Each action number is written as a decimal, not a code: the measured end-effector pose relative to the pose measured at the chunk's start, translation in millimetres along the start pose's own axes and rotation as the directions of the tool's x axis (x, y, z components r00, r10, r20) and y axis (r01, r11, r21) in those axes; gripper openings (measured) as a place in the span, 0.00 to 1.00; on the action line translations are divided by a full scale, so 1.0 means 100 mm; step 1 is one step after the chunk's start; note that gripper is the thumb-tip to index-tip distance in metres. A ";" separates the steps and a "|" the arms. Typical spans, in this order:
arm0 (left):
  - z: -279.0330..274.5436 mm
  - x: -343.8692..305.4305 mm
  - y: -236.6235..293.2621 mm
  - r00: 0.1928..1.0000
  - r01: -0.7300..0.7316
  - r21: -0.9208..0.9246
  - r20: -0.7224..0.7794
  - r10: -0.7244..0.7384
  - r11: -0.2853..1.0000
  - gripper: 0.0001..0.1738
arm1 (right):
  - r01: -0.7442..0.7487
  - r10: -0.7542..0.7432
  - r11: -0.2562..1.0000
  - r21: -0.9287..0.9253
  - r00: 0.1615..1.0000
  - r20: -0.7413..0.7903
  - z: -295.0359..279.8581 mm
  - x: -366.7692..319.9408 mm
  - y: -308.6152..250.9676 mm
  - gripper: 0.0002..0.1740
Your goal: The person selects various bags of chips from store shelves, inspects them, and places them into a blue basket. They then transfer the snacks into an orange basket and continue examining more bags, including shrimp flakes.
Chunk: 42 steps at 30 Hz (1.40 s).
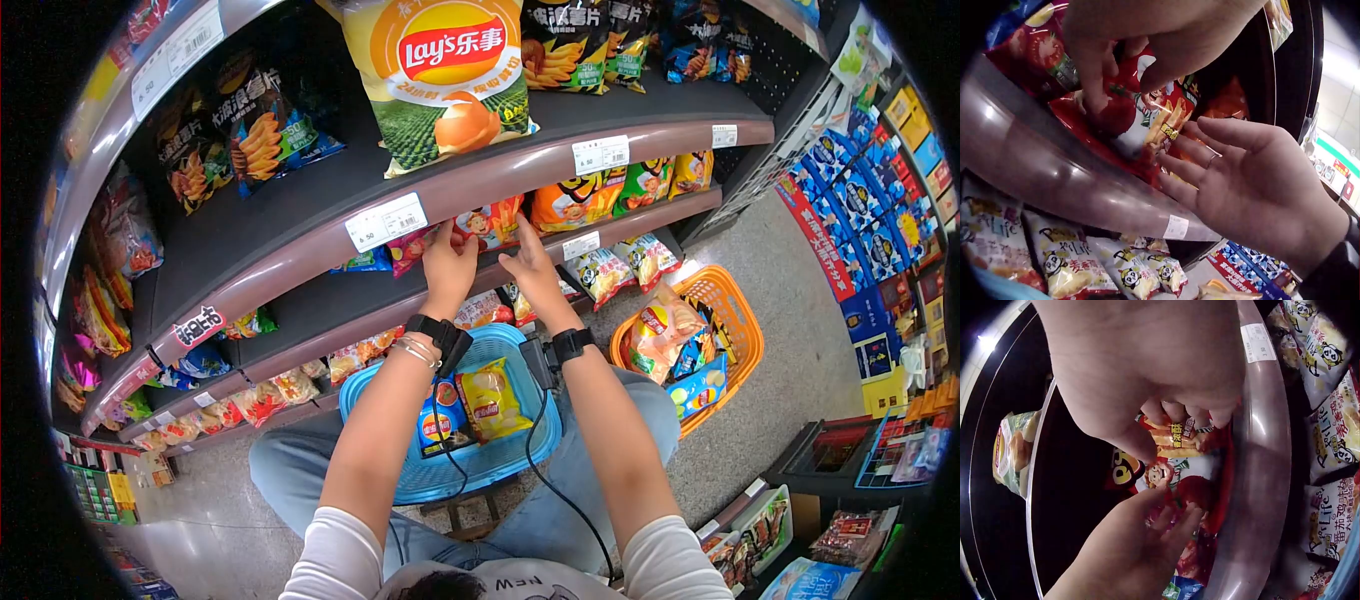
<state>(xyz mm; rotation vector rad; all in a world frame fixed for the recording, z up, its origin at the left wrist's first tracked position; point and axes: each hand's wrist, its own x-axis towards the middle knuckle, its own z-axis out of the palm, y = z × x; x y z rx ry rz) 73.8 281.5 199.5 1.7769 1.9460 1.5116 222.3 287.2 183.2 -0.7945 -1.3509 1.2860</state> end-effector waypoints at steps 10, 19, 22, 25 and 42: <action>0.02 -0.01 -0.03 0.991 0.136 -0.065 0.021 -0.135 0.988 0.26 | 0.007 -0.011 0.998 0.068 0.998 0.057 0.02 0.05 -0.03 0.42; 0.11 0.04 0.08 0.989 0.080 -0.166 0.133 -0.058 0.983 0.13 | 0.068 -0.071 0.994 -0.085 0.997 -0.032 0.00 0.07 0.13 0.43; 0.15 0.05 0.04 0.984 0.095 -0.233 0.172 -0.055 0.968 0.14 | 0.027 -0.038 0.986 -0.167 0.997 -0.061 0.02 0.04 0.08 0.44; 0.15 0.05 -0.07 0.967 0.140 -0.271 0.243 -0.073 0.952 0.20 | 0.001 -0.020 0.977 -0.213 0.996 -0.091 0.06 0.02 0.06 0.43; -0.59 -1.50 -0.73 0.834 0.516 -0.327 0.403 -0.377 0.792 0.12 | -0.167 0.153 0.934 -0.315 0.986 -0.067 0.44 -1.21 0.77 0.08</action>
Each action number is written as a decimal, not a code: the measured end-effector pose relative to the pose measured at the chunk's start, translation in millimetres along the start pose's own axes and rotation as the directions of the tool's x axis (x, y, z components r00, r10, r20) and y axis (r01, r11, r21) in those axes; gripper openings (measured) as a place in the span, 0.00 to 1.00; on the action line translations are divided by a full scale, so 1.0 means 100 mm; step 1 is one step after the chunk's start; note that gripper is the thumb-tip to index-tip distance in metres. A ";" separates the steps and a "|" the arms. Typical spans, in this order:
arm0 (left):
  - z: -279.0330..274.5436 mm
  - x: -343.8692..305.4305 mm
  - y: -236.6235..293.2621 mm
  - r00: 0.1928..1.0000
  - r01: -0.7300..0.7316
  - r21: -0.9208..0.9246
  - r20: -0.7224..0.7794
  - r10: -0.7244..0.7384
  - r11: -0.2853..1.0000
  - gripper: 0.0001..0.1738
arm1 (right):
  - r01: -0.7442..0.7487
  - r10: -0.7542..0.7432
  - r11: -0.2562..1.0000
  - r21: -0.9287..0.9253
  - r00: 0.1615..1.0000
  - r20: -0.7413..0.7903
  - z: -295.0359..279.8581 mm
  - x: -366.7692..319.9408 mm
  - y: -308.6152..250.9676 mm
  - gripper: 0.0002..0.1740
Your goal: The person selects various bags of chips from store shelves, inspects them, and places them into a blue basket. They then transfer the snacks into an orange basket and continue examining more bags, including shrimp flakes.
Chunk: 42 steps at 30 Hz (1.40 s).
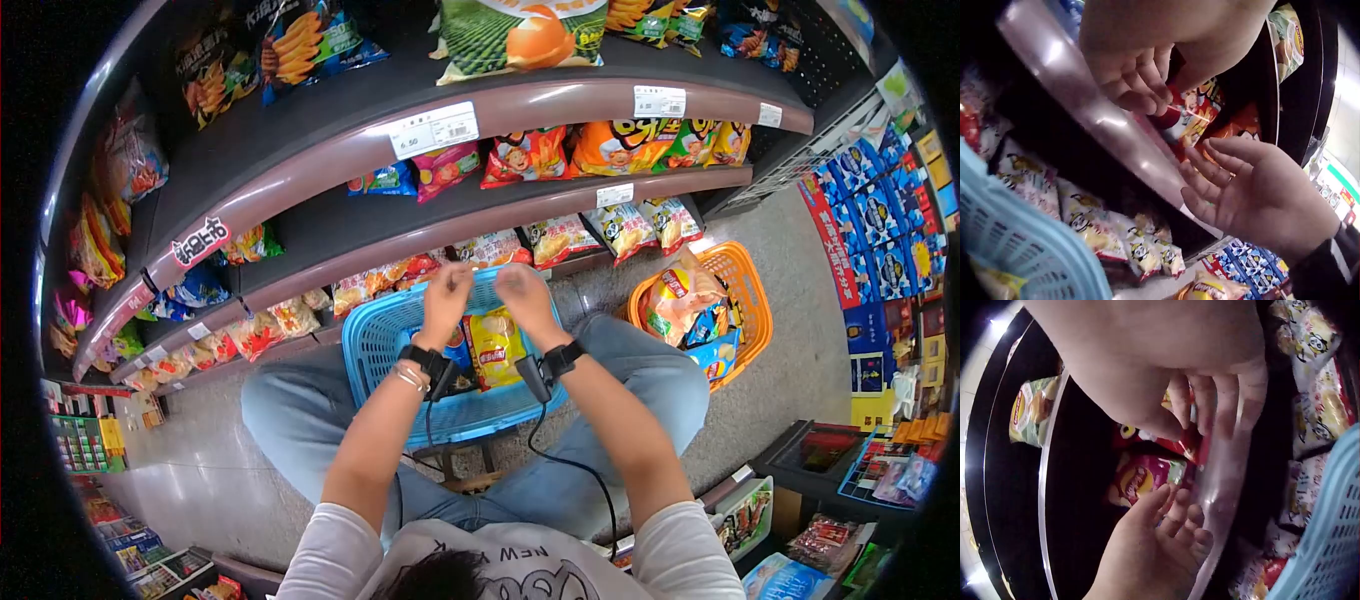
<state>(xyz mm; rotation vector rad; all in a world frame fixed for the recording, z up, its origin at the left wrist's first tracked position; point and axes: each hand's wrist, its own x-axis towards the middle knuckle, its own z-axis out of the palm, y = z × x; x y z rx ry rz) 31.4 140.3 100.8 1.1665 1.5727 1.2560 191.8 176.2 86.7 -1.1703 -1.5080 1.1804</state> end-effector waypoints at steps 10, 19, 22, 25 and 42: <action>-0.51 -1.04 -1.63 0.672 0.717 -0.191 -0.068 -0.738 0.671 0.14 | -0.467 0.525 0.817 -0.339 0.845 0.102 0.45 -0.64 1.39 0.18; -0.77 -1.20 -1.99 0.427 0.882 -0.240 0.043 -0.903 0.406 0.19 | -0.649 0.714 0.700 -0.299 0.651 0.259 0.63 -0.82 1.61 0.19; -0.76 -1.23 -1.94 0.405 0.894 -0.226 0.046 -0.913 0.386 0.21 | -0.608 0.666 0.745 -0.272 0.685 0.295 0.84 -1.10 1.96 0.15; -0.75 -1.25 -2.17 0.439 0.882 -0.180 -0.022 -0.898 0.436 0.23 | -0.634 0.737 0.675 -0.377 0.595 0.320 1.05 -1.27 2.16 0.15; -0.65 -1.13 -2.40 0.436 0.895 -0.077 -0.065 -0.897 0.440 0.46 | -0.681 0.877 0.463 -0.568 0.446 0.180 1.44 -1.28 2.19 0.35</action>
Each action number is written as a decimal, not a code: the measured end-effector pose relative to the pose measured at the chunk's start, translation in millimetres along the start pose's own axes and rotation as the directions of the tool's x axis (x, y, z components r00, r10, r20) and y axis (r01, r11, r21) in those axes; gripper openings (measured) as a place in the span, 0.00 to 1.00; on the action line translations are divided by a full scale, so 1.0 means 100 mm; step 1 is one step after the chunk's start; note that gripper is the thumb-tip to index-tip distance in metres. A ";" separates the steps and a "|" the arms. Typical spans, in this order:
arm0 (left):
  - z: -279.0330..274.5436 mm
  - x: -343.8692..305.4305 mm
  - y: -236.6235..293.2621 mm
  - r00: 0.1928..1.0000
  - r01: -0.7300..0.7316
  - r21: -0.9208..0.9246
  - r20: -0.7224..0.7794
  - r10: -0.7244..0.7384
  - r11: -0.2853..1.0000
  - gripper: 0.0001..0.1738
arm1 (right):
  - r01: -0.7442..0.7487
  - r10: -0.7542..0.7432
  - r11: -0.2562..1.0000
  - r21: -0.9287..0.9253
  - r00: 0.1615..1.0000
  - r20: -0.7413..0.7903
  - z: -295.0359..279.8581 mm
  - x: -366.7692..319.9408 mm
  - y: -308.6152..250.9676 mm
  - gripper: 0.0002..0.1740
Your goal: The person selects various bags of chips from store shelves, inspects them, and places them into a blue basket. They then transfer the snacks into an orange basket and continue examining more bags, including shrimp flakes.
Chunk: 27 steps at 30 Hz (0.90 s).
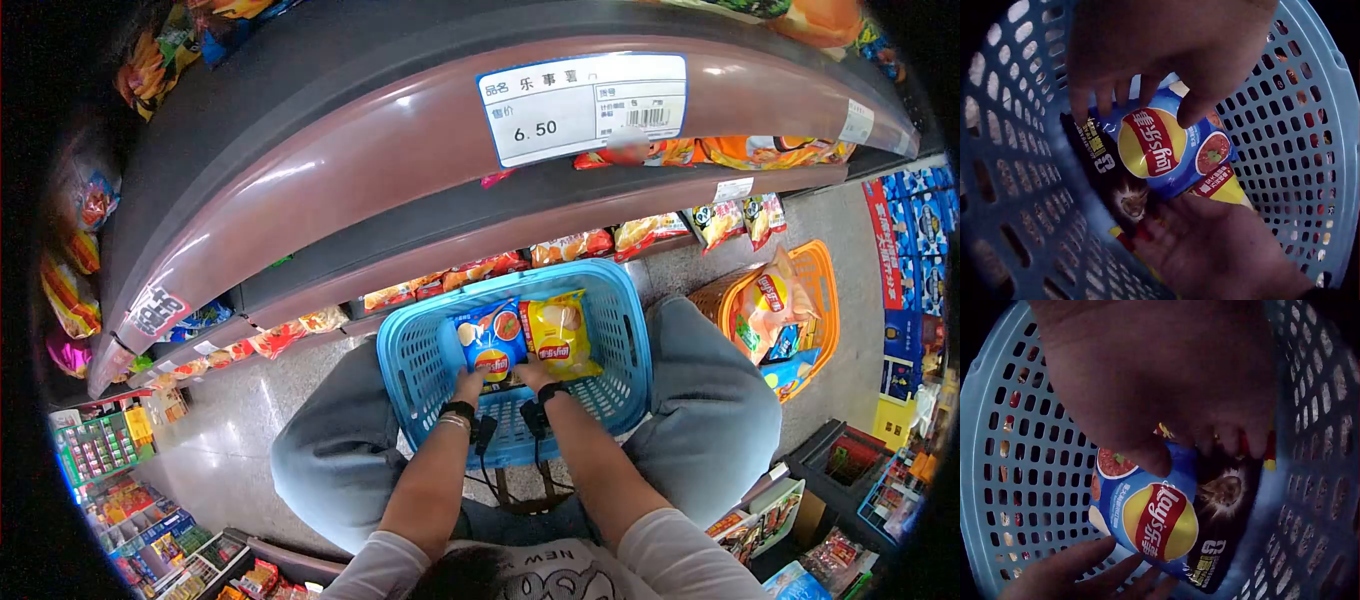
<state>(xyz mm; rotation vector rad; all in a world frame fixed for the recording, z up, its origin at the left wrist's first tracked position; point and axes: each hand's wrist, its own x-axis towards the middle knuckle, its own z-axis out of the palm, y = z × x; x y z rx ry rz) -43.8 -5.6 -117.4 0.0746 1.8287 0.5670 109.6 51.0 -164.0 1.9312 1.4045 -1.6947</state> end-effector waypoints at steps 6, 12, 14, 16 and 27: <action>-0.01 -0.10 0.15 0.994 0.101 0.037 -0.036 -0.100 0.994 0.60 | -0.010 -0.044 0.900 0.436 0.992 0.115 0.01 -0.12 -0.02 0.51; -0.15 -0.25 0.30 0.979 0.022 0.007 0.203 -0.023 1.000 0.49 | -0.035 -0.043 0.940 0.339 0.975 0.220 -0.37 -0.38 -0.19 0.44; -0.13 -0.56 0.47 0.980 -0.006 0.015 0.199 0.003 1.000 0.46 | 0.026 -0.094 0.960 0.277 0.968 0.234 -0.51 -0.53 -0.29 0.39; -0.15 -0.56 0.39 0.962 -0.019 -0.017 0.271 0.023 1.000 0.44 | 0.026 -0.087 0.980 0.199 0.947 0.308 -0.54 -0.49 -0.27 0.44; -0.21 -1.45 0.47 0.907 -0.030 -0.056 0.418 0.051 0.998 0.32 | 0.294 -0.411 0.858 0.421 0.885 0.220 -1.08 -1.59 -0.49 0.28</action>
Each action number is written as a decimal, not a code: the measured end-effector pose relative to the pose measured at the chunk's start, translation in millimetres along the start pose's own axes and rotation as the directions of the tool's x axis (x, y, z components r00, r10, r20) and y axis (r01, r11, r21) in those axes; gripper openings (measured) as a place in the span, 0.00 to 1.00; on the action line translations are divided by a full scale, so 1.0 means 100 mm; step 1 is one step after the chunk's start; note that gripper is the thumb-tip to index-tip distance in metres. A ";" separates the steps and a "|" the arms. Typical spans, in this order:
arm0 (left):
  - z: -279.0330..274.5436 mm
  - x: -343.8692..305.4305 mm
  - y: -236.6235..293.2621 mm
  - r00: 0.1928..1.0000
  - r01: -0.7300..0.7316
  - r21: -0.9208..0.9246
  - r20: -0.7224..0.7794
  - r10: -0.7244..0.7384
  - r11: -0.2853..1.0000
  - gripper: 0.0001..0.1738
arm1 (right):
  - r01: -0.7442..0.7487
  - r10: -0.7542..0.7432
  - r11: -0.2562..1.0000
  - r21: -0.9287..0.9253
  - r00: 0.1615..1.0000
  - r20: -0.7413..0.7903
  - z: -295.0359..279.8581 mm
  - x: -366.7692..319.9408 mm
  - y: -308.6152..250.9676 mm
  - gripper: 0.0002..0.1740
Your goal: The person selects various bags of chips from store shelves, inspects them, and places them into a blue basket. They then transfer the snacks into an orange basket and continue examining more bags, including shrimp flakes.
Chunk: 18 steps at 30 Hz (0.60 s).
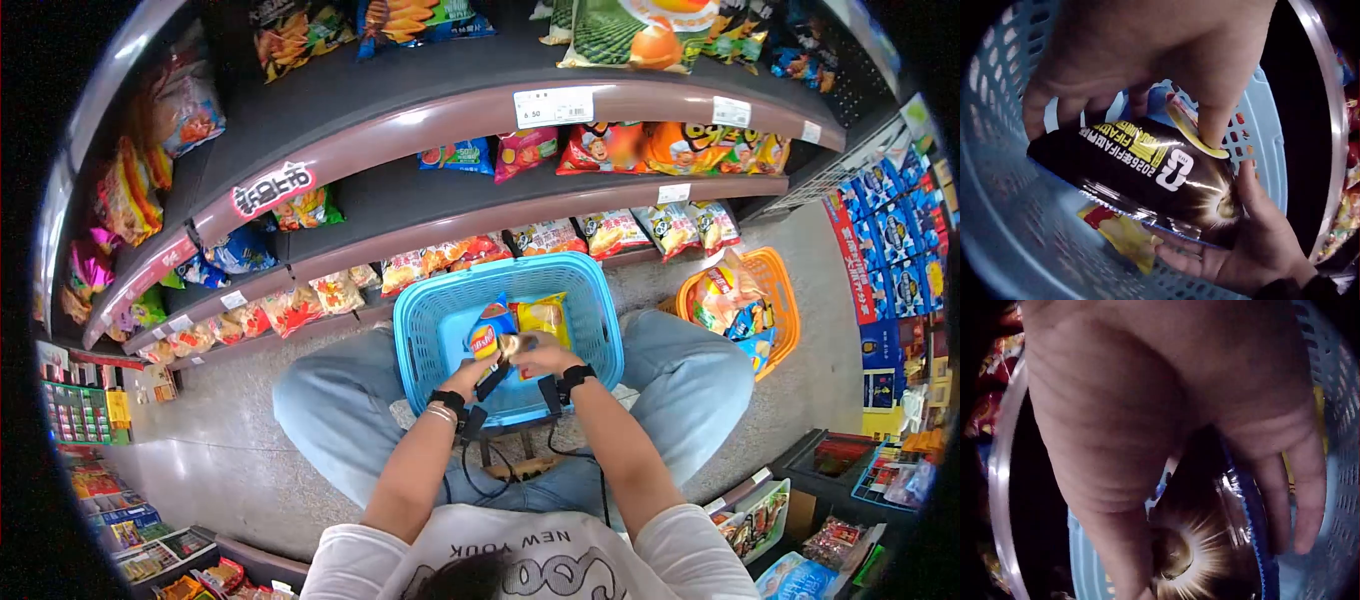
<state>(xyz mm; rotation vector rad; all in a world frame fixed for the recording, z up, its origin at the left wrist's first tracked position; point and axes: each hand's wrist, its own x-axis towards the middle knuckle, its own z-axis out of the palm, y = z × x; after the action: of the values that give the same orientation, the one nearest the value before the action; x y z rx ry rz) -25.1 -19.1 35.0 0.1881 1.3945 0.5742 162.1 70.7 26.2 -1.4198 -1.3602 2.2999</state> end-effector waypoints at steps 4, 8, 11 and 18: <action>0.15 -0.25 0.11 0.987 0.015 -0.080 0.159 -0.002 0.997 0.31 | 0.287 -0.288 0.957 -0.032 0.940 -0.184 -0.01 -0.16 -0.23 0.15; 0.32 -0.51 0.15 0.944 -0.122 -0.142 0.290 0.159 0.982 0.28 | 0.459 -0.506 0.860 -0.221 0.821 -0.264 0.00 -0.33 -0.41 0.11; 0.38 -0.75 0.26 0.933 -0.146 -0.139 0.309 0.183 0.979 0.29 | 0.545 -0.625 0.774 -0.322 0.737 -0.256 -0.04 -0.44 -0.61 0.14; 0.42 -1.14 0.50 0.920 -0.200 -0.404 0.237 0.313 0.893 0.23 | 0.664 -0.673 0.733 -0.148 0.739 -0.021 0.08 -1.03 -1.33 0.18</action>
<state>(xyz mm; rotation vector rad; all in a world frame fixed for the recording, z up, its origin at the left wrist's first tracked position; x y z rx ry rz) -6.2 -23.5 165.3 0.1475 0.9505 0.9833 168.9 91.6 193.6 -0.8072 -1.6711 1.6845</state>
